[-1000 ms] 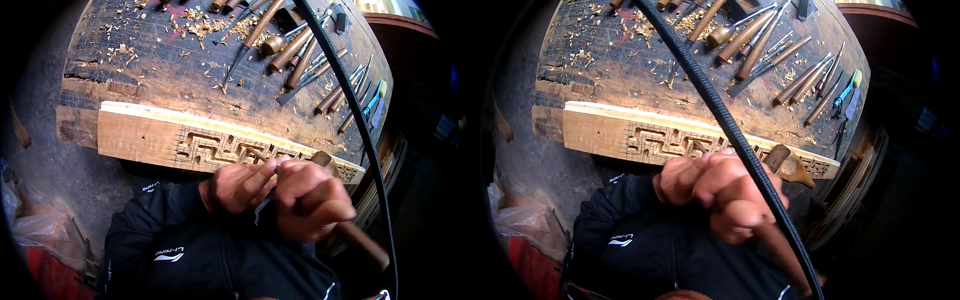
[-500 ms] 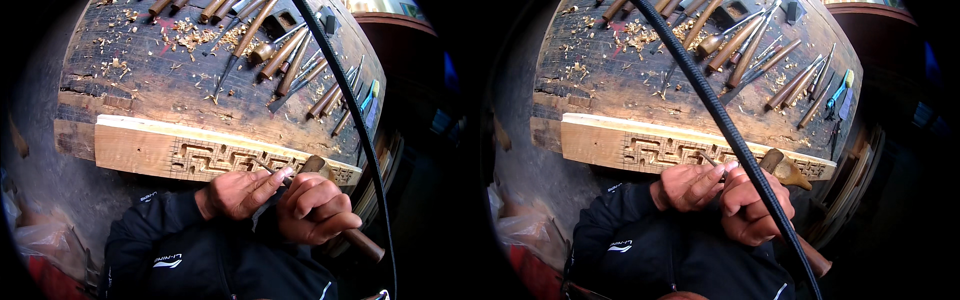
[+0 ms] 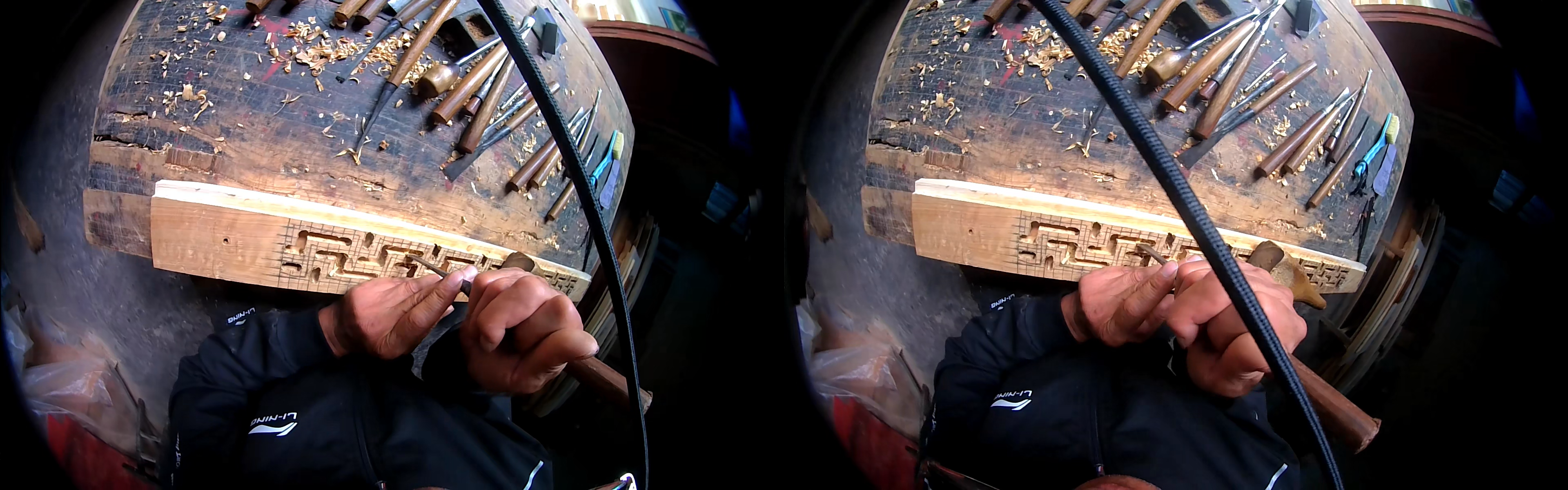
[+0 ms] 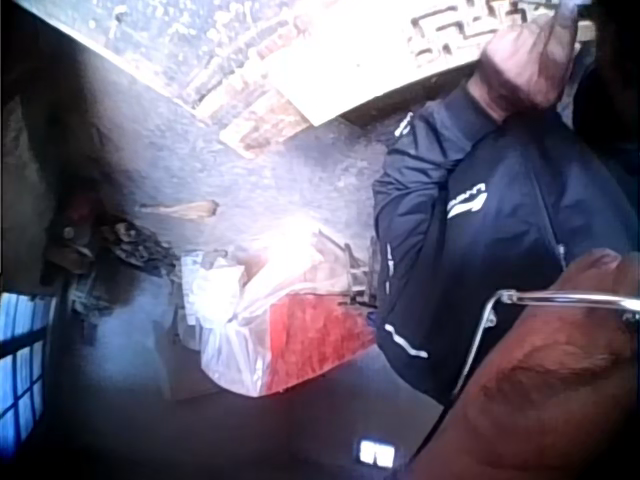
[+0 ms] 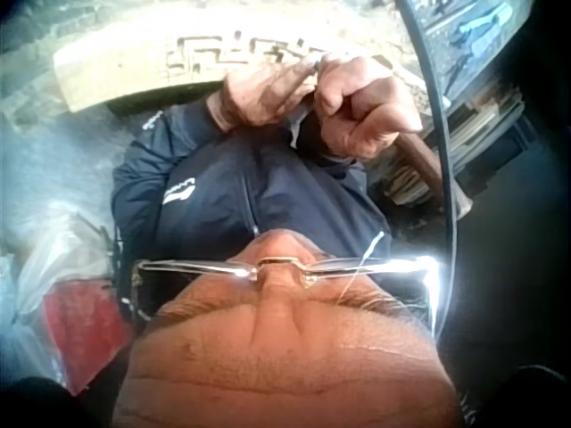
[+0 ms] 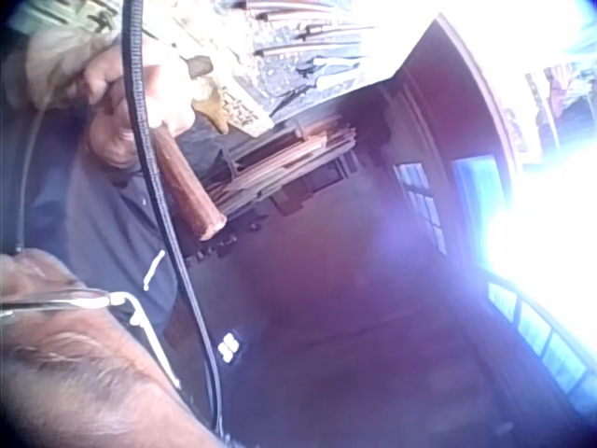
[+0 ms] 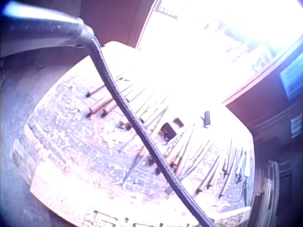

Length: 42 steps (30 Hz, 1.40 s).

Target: The person carves a geometric pattern into a wooden plank using a chisel and a wooden mallet.

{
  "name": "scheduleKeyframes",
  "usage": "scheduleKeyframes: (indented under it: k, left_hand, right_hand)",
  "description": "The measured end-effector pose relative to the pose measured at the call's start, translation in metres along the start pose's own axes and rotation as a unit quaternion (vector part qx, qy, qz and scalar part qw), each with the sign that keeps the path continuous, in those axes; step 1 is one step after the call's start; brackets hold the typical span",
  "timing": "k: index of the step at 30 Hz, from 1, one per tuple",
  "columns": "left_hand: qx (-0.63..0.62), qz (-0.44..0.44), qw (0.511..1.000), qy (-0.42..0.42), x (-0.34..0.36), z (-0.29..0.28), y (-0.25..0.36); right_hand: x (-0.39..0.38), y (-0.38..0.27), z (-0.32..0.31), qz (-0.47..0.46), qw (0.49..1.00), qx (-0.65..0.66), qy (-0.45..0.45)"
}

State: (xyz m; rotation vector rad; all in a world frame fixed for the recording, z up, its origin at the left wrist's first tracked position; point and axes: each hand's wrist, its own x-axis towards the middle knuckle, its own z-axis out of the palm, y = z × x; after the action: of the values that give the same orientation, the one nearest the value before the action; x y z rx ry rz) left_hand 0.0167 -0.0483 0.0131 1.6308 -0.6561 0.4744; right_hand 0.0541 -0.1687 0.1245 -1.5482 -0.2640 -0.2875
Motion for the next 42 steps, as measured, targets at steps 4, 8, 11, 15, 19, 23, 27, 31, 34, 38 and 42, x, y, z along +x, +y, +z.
scheduleKeyframes:
  k: [4,8,11,15,19,23,27,31,34,38,42]
  left_hand:
    - [-0.031,-0.003,0.999,0.007,-0.002,0.0,-0.003]
    - [-0.134,-0.066,0.987,-0.053,-0.032,0.005,0.0]
    - [-0.086,-0.005,0.996,0.009,-0.02,0.004,-0.006]
    - [-0.005,0.048,0.998,0.027,-0.006,-0.005,-0.003]
    - [-0.031,0.041,0.998,0.033,0.0,0.005,-0.004]
    - [-0.014,0.015,0.998,-0.058,0.004,-0.002,0.001]
    - [-0.008,0.007,0.998,-0.055,0.003,0.0,0.001]
    - [0.011,0.0,0.999,-0.048,0.0,0.002,0.001]
    - [0.009,0.006,0.999,-0.037,0.0,0.004,-0.002]
    - [0.019,0.005,0.999,-0.036,0.001,0.002,-0.001]
    - [0.026,0.005,0.999,-0.025,0.0,0.005,0.001]
  right_hand:
    - [0.001,0.004,0.004,0.008,1.0,0.017,-0.02]
    - [-0.005,0.007,0.023,-0.059,0.998,-0.018,-0.012]
    - [-0.011,0.03,0.028,-0.188,0.982,-0.01,-0.012]
    - [-0.02,0.03,0.027,-0.232,0.972,-0.002,-0.023]
    - [-0.024,0.015,0.022,-0.214,0.977,0.011,0.017]
    - [-0.015,-0.002,0.009,-0.131,0.988,0.034,0.08]
    - [-0.01,-0.004,0.005,-0.081,0.99,0.071,0.09]
    - [-0.007,0.001,0.002,-0.047,0.993,0.082,0.073]
    - [-0.006,0.001,0.002,-0.047,0.993,0.076,0.07]
    - [-0.007,0.002,0.001,-0.043,0.994,0.071,0.065]
    - [-0.005,0.003,0.001,-0.035,0.995,0.062,0.064]
